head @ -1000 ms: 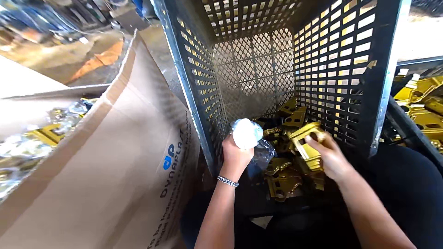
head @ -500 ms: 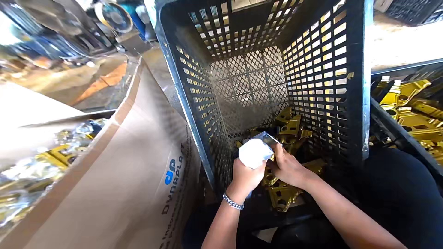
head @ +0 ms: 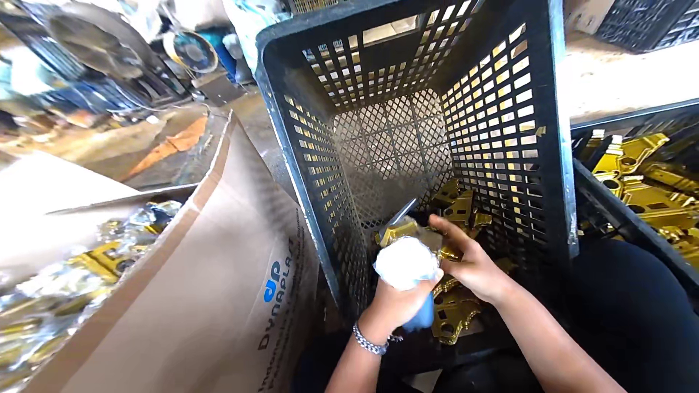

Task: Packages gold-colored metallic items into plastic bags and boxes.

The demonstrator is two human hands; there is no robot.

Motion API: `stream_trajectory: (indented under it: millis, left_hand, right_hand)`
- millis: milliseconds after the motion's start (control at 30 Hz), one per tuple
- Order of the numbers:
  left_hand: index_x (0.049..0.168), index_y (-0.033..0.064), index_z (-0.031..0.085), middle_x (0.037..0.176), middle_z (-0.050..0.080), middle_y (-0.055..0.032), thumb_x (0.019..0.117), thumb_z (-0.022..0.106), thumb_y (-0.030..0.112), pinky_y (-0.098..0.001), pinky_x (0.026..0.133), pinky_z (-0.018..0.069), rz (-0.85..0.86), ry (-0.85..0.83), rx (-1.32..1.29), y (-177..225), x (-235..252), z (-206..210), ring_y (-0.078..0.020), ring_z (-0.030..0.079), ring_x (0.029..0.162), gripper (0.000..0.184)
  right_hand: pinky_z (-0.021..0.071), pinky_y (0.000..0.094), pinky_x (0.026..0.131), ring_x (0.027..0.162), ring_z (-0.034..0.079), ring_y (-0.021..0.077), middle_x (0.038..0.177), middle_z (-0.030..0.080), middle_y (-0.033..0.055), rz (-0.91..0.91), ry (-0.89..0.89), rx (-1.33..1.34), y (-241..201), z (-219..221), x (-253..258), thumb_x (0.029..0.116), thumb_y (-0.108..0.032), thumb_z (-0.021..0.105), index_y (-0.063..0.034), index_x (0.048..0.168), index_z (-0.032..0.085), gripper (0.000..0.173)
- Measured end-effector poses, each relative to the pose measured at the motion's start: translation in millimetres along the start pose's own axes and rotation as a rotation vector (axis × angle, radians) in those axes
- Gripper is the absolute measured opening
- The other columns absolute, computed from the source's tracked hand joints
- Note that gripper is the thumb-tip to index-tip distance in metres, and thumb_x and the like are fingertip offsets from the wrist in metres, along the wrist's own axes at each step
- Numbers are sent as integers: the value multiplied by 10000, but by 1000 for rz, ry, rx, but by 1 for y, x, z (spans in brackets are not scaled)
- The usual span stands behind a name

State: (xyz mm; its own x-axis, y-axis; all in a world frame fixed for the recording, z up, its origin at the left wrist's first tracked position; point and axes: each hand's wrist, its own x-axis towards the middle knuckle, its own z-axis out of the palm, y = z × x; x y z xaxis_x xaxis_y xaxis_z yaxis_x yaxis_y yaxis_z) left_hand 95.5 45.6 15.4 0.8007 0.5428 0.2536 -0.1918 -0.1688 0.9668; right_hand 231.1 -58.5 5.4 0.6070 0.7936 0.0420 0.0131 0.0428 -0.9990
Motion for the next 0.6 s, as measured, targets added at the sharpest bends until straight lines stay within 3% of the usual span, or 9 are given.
stream_trajectory:
  millis: [100, 233, 267, 333, 400, 467, 533, 567, 600]
  left_hand:
    - [1051, -22, 655, 905, 724, -3, 820, 742, -21, -261, 816, 603, -138, -126, -149, 3, 2, -13, -70, 699, 830, 247]
    - [1008, 58, 693, 849, 719, 42, 845, 719, 2, -253, 757, 591, -136, -224, -293, 3, 6, -22, -64, 681, 760, 174]
    - [1041, 31, 677, 860, 718, 27, 854, 712, 0, -261, 755, 591, -150, -191, -305, 4, 8, -22, -75, 681, 760, 192]
    - [1207, -65, 579, 916, 713, -45, 888, 621, -26, -298, 748, 602, -263, 8, -310, 10, 12, -25, -126, 687, 762, 324]
    - [1228, -56, 509, 904, 695, -84, 963, 501, -22, -315, 708, 618, -423, 230, -263, 18, 18, -33, -155, 701, 731, 268]
    - [1195, -63, 526, 902, 700, -110, 991, 534, -26, -314, 711, 627, -510, 340, -148, 18, 22, -36, -160, 721, 755, 208]
    - [1230, -94, 553, 1025, 700, -115, 885, 714, -43, -276, 827, 597, -478, 318, 2, 11, 21, -33, -105, 703, 900, 385]
    - [1237, -98, 551, 1061, 700, -100, 801, 777, -54, -247, 873, 583, -420, 300, 53, 6, 20, -29, -68, 691, 955, 493]
    - [1241, -105, 546, 1080, 699, -91, 723, 825, -55, -227, 898, 575, -362, 292, 86, 2, 19, -25, -47, 683, 984, 591]
  right_hand:
    - [550, 219, 954, 1118, 652, 65, 1295, 657, 88, 99, -52, 50, 4, -4, -7, 829, -106, 755, 26, 1380, 567, 596]
    - [550, 196, 941, 1095, 655, 45, 1237, 678, 77, 4, 29, -104, 4, -12, -9, 815, -167, 818, -4, 1313, 628, 557]
    - [545, 220, 955, 1113, 645, 80, 1235, 670, 92, -73, 65, -238, 3, -16, -10, 811, -195, 823, -21, 1284, 656, 531]
    - [542, 438, 936, 1081, 643, 317, 1215, 654, 242, -167, 82, -631, -9, -35, -11, 807, -175, 829, 13, 1208, 708, 459]
    - [511, 597, 970, 1147, 610, 488, 1317, 563, 338, 110, -137, -1000, -42, -59, -12, 889, -110, 779, 28, 1228, 690, 376]
    - [490, 632, 953, 1134, 599, 508, 1260, 589, 330, 214, -313, -1169, -76, -72, -14, 930, -35, 703, 44, 1167, 701, 250]
    - [584, 468, 734, 828, 686, 319, 989, 692, 194, -313, -192, -1049, -94, -81, -28, 894, -38, 700, -16, 1009, 758, 130]
    - [581, 273, 685, 770, 659, 124, 972, 692, 69, -589, -96, -824, -98, -79, -27, 908, -99, 666, -75, 1012, 761, 143]
    - [616, 205, 738, 853, 689, 51, 1085, 692, 12, -727, -87, -489, -106, -69, -25, 972, -117, 653, -92, 1091, 731, 145]
